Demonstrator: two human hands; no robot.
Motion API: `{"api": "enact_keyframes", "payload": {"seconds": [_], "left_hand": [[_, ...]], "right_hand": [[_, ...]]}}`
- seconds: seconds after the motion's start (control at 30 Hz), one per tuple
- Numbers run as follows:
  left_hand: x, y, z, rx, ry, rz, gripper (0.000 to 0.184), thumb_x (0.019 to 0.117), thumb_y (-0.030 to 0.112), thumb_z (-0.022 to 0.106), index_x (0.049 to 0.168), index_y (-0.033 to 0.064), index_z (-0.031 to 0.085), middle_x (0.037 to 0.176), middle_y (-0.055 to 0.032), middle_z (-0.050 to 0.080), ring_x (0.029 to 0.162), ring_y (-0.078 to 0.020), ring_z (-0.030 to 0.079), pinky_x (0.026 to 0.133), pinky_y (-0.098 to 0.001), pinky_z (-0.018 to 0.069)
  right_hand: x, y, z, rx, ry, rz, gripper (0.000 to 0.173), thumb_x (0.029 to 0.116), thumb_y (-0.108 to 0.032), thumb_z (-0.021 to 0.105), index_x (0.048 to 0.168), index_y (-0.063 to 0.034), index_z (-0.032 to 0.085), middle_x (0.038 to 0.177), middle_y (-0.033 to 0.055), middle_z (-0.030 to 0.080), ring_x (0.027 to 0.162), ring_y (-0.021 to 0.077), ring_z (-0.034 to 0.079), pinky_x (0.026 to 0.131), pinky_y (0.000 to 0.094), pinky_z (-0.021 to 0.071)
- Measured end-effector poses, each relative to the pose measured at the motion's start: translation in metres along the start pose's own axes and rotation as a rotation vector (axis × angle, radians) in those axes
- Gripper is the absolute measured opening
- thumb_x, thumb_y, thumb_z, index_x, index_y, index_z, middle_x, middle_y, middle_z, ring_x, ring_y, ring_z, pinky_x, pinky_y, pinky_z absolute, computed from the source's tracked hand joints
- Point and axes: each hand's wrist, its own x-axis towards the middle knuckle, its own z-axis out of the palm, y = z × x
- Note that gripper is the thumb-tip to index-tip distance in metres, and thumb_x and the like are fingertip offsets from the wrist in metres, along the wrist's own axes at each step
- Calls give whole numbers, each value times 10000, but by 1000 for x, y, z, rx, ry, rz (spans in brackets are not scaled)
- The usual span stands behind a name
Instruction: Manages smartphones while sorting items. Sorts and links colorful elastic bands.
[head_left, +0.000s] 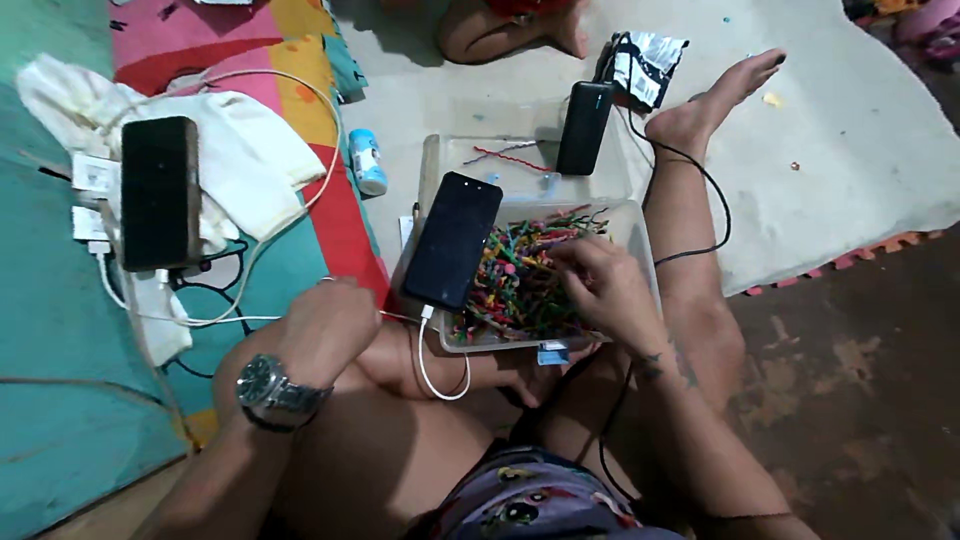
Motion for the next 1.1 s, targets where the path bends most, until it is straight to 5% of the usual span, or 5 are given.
{"api": "enact_keyframes", "payload": {"seconds": [0.53,0.67,0.8,0.93,1.1], "left_hand": [[3,-15,-14,-126,-60,-2,375,1061,290,506,911,26,725,901,-241,698,920,-467,680,743,-694,495],[-15,4,-27,-555,431,424,248,998,247,555,875,99,711,786,-1,651,699,-115,619,621,-363,524],[-24,74,-31,-1095,361,710,395,980,269,644,1327,81,632,1030,38,682,777,14,625,668,-168,548],[-20,104,-23,-1342,336,732,130,1005,142,623,1024,88,740,981,38,680,745,6,636,640,-148,558],[-16,92,-14,-1302,441,585,199,1053,155,534,1102,90,716,1057,41,693,735,16,637,638,-148,557]], "right_hand": [[-17,-6,-24,-110,-267,92,178,977,-233,648,988,-79,736,949,104,715,866,293,700,775,569,541],[-27,3,-40,142,-116,124,166,998,-189,613,985,-44,692,834,40,669,701,101,633,655,312,555],[-32,-19,-19,472,-31,30,138,991,-145,618,985,-18,672,846,-18,671,740,-37,617,702,151,546],[-32,-28,2,459,-100,-84,243,1030,-219,588,978,-18,713,855,20,693,773,4,631,733,179,539],[-23,7,7,-169,-85,18,118,932,-127,697,1026,-99,763,1033,149,687,968,359,669,790,587,519]]}}
